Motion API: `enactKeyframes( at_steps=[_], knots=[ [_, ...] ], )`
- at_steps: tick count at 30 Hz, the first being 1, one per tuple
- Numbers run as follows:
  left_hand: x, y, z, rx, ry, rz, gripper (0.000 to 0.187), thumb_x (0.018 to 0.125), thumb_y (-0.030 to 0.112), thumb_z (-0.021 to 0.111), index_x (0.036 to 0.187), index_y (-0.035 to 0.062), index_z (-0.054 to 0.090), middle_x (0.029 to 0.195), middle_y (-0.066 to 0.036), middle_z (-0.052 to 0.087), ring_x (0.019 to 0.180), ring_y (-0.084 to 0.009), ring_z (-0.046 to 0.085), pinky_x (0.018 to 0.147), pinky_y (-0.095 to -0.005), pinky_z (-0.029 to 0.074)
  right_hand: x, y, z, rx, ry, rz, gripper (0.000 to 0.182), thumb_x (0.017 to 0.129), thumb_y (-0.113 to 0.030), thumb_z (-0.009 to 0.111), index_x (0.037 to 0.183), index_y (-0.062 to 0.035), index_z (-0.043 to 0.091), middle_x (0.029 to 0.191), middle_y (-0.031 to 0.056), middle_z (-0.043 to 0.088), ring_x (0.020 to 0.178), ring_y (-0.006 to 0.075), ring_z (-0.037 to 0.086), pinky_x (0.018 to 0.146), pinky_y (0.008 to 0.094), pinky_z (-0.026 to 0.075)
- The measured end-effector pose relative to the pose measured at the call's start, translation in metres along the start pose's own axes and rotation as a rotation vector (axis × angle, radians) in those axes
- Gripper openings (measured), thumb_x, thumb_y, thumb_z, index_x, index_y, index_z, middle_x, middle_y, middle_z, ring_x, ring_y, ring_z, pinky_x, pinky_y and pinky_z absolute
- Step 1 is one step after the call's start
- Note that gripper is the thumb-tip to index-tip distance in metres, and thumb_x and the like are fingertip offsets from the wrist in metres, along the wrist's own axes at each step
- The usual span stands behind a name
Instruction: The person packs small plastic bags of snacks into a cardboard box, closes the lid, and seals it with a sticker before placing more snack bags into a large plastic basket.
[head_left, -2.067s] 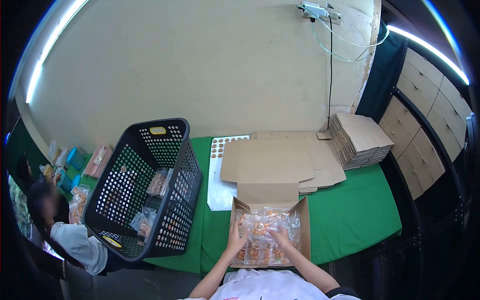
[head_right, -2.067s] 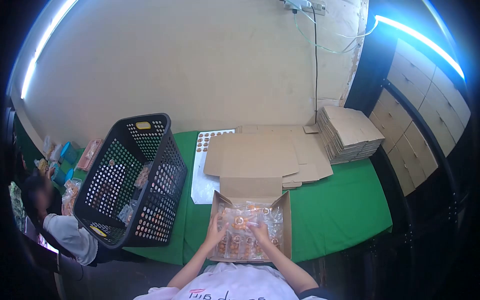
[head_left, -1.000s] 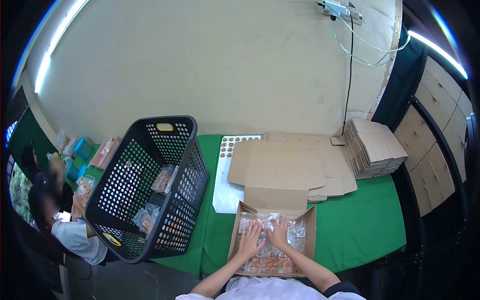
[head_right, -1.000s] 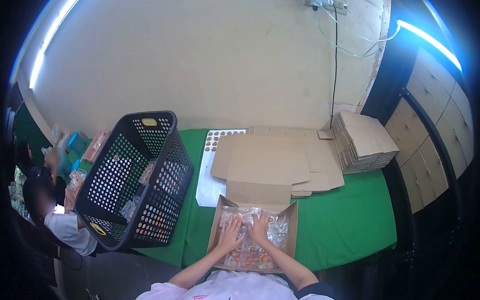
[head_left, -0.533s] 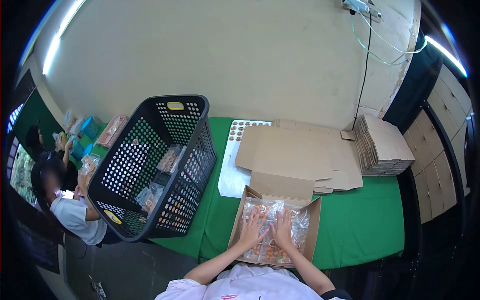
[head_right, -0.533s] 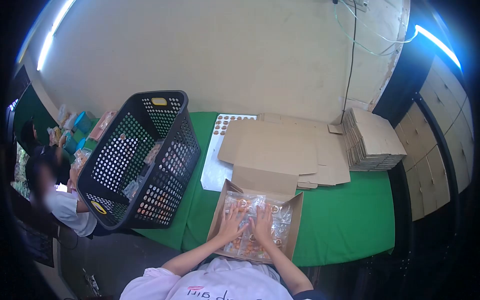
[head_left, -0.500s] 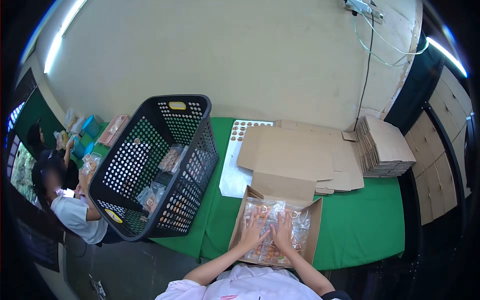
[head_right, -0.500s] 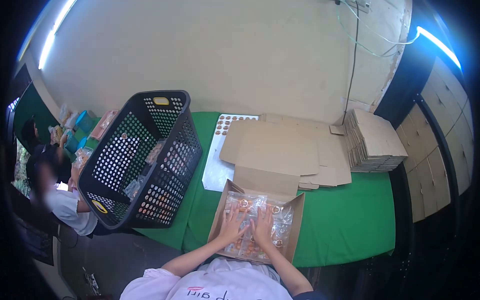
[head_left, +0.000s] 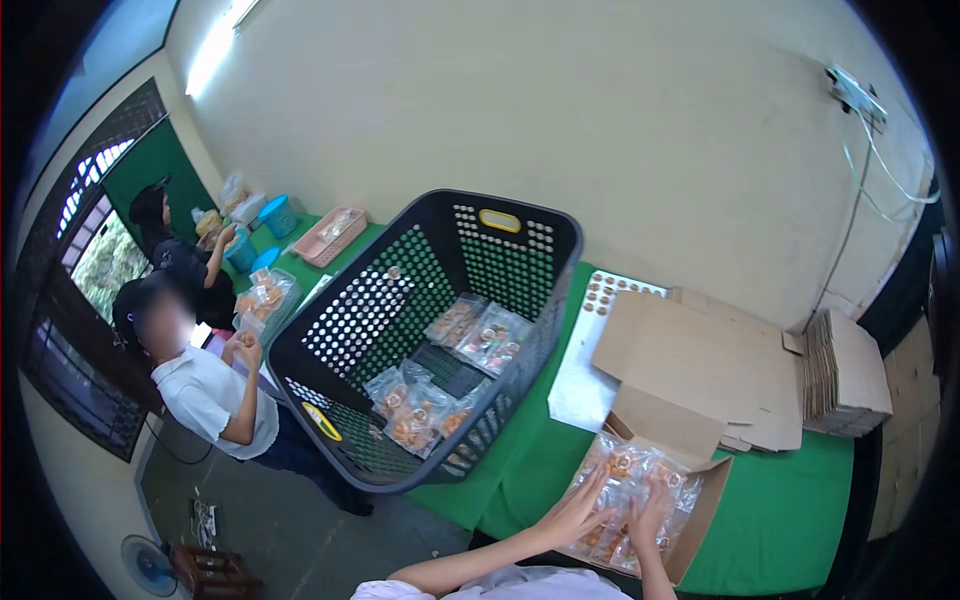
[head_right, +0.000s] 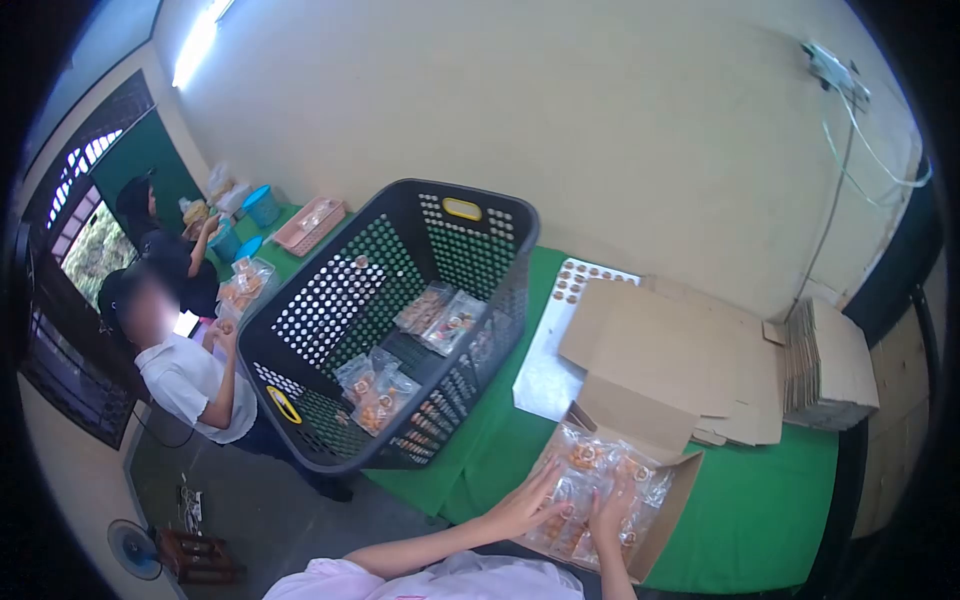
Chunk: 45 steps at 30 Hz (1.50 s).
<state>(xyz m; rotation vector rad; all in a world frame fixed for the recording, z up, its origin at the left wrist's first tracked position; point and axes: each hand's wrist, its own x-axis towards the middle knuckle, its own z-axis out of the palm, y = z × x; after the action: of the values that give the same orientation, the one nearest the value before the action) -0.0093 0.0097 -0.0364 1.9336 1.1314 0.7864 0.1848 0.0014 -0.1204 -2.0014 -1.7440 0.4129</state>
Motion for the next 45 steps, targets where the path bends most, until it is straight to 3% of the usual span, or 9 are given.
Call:
enactKeyframes(
  at_steps=[3,6,13,16,23,29,37,43,45],
  knots=[
    [-0.015,0.077,-0.117,-0.173,0.021,0.092,0.069,0.086,0.040,0.045,0.134,0.0005,0.015,0.139,-0.020,0.017,0.128,-0.0318,0.020,0.103,-0.0395,0.019,0.019,-0.002,0.016,0.002,0.136,0.043,0.050,0.079,-0.020,0.056,0.122,-0.0037,0.037,0.127,0.0188,0.034,0.120,0.0344,0.029,0.099,0.0472,0.015],
    [-0.041,0.100,-0.200,-0.229,0.142,0.246,0.066,0.087,0.043,0.041,0.132,-0.0006,0.021,0.137,-0.019,0.023,0.127,-0.0304,0.024,0.103,-0.0373,0.021,0.061,-0.072,-0.002,0.352,0.098,-0.044,0.041,0.080,-0.013,0.054,0.118,-0.0026,0.041,0.118,0.0161,0.042,0.114,0.0300,0.038,0.095,0.0424,0.027],
    [-0.071,0.048,-0.324,-0.210,0.528,0.037,0.073,0.085,0.056,0.031,0.131,-0.0010,0.023,0.134,-0.018,0.030,0.126,-0.0277,0.028,0.101,-0.0396,0.022,0.118,-0.309,-0.069,0.815,0.228,-0.422,0.036,0.081,-0.009,0.052,0.115,-0.0013,0.043,0.120,0.0115,0.043,0.112,0.0238,0.041,0.094,0.0351,0.031],
    [-0.080,0.008,-0.369,-0.190,0.571,0.014,0.060,0.090,0.042,0.034,0.130,-0.0016,0.027,0.133,-0.016,0.032,0.124,-0.0261,0.030,0.100,-0.0375,0.024,0.122,-0.398,-0.083,0.809,0.192,-0.651,0.036,0.080,-0.010,0.053,0.114,-0.0005,0.043,0.120,0.0132,0.043,0.113,0.0243,0.040,0.094,0.0346,0.031],
    [-0.097,-0.049,-0.434,-0.128,0.598,-0.122,0.048,0.093,0.034,0.034,0.126,-0.0017,0.034,0.128,-0.017,0.039,0.121,-0.0241,0.035,0.099,-0.0316,0.027,0.149,-0.536,0.010,0.538,-0.055,-1.151,0.043,0.076,-0.019,0.058,0.111,-0.0003,0.043,0.106,0.0180,0.046,0.101,0.0335,0.044,0.088,0.0413,0.035],
    [-0.110,-0.073,-0.456,-0.132,0.538,-0.084,0.047,0.092,0.031,0.036,0.125,-0.0017,0.035,0.125,-0.016,0.041,0.119,-0.0236,0.038,0.096,-0.0309,0.030,0.172,-0.544,0.146,-0.251,-0.290,-1.142,0.030,0.073,-0.018,0.057,0.100,-0.0065,0.051,0.098,0.0115,0.053,0.096,0.0269,0.050,0.080,0.0450,0.036],
    [-0.120,-0.082,-0.473,-0.221,0.506,-0.077,0.046,0.093,0.031,0.034,0.127,-0.0001,0.033,0.127,-0.013,0.041,0.119,-0.0236,0.038,0.097,-0.0319,0.029,0.173,-0.492,0.250,-0.900,-1.031,-0.818,0.033,0.072,-0.015,0.058,0.104,-0.0085,0.059,0.114,0.0103,0.054,0.107,0.0259,0.051,0.085,0.0495,0.034],
    [-0.117,-0.087,-0.468,-0.259,0.511,-0.140,0.043,0.092,0.024,0.039,0.125,-0.0026,0.032,0.120,-0.015,0.047,0.115,-0.0232,0.043,0.095,-0.0309,0.032,0.169,-0.463,0.301,-0.828,-0.994,-0.796,0.033,0.067,-0.015,0.065,0.099,-0.0080,0.061,0.107,0.0098,0.059,0.100,0.0261,0.055,0.081,0.0491,0.038],
    [-0.116,-0.089,-0.466,-0.282,0.525,-0.183,0.041,0.091,0.020,0.041,0.124,-0.0029,0.033,0.119,-0.015,0.048,0.113,-0.0225,0.044,0.093,-0.0310,0.035,0.176,-0.469,0.298,-0.754,-0.969,-0.901,0.029,0.065,-0.017,0.066,0.091,-0.0065,0.064,0.097,0.0111,0.062,0.091,0.0277,0.059,0.076,0.0432,0.044]
  ],
)
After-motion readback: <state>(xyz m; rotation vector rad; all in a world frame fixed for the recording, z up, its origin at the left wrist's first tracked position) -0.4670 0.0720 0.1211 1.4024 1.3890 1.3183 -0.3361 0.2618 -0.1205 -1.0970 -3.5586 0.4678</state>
